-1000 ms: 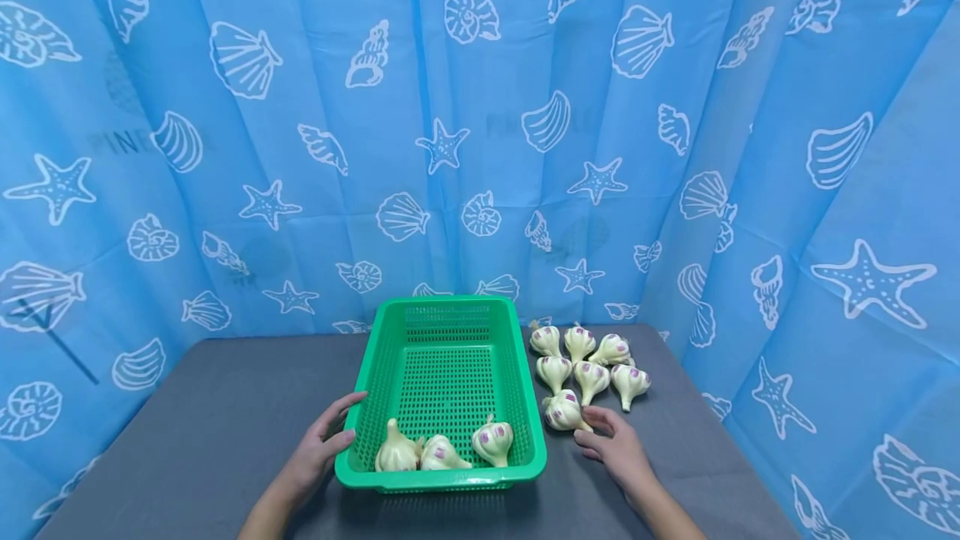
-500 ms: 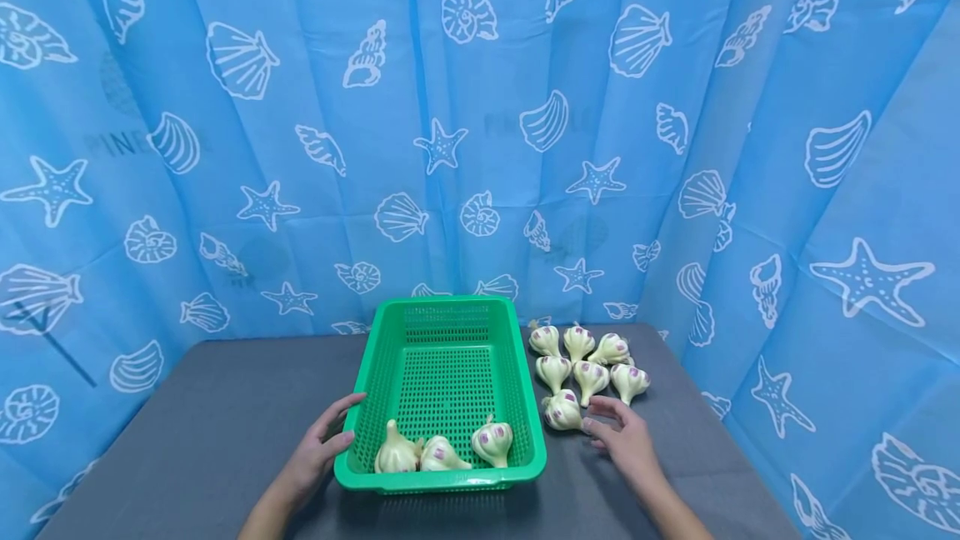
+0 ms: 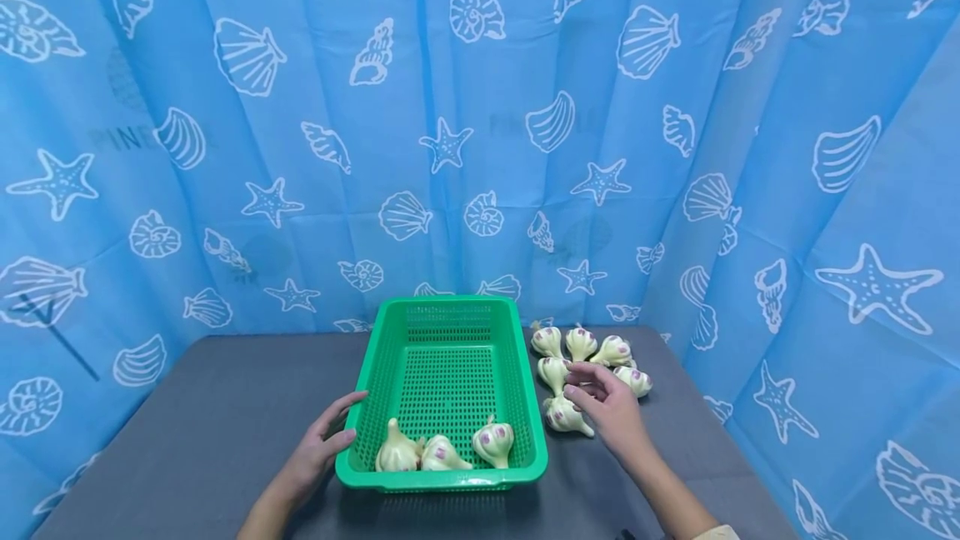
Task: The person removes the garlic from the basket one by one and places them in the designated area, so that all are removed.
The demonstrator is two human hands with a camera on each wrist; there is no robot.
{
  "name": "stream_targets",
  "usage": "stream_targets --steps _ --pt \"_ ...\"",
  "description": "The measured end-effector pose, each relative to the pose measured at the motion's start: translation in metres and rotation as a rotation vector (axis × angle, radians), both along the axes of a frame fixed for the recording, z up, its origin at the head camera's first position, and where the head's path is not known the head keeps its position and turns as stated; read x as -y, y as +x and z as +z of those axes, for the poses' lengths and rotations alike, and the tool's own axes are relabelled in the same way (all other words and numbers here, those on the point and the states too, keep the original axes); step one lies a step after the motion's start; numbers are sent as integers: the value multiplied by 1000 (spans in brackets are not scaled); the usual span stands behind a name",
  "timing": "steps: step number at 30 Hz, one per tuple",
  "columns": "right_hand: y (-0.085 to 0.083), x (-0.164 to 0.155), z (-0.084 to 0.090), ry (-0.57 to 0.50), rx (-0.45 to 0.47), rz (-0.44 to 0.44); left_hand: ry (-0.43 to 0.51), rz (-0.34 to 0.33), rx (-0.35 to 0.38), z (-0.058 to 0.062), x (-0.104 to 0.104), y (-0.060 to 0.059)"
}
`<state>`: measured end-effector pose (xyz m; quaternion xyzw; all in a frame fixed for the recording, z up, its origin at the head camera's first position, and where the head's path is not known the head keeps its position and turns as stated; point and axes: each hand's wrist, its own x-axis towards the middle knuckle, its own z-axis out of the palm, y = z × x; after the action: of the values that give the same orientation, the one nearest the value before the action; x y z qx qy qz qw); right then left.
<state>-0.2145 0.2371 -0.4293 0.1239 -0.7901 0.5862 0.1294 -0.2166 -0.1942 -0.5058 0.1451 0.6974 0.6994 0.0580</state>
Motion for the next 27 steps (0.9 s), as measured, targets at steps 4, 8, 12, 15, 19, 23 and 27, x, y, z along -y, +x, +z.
stream_targets --steps 4,8,12,15,19,23,27 --pt "-4 12 16 78 -63 68 2 -5 -6 1 0 -1" --pt "-5 26 30 185 -139 172 -2 -3 -11 2 0 -1" --pt "-8 39 41 250 -126 268 -1 2 -11 1 -1 0" --pt "-14 47 48 295 -92 332 -1 0 -15 0 -1 0" --pt "-23 58 54 375 -97 430 -1 0 -21 1 -1 0" --pt "-30 68 61 464 -71 523 -6 11 -20 1 -2 1" --pt "-38 77 66 548 20 635 -11 10 -33 2 -1 2"
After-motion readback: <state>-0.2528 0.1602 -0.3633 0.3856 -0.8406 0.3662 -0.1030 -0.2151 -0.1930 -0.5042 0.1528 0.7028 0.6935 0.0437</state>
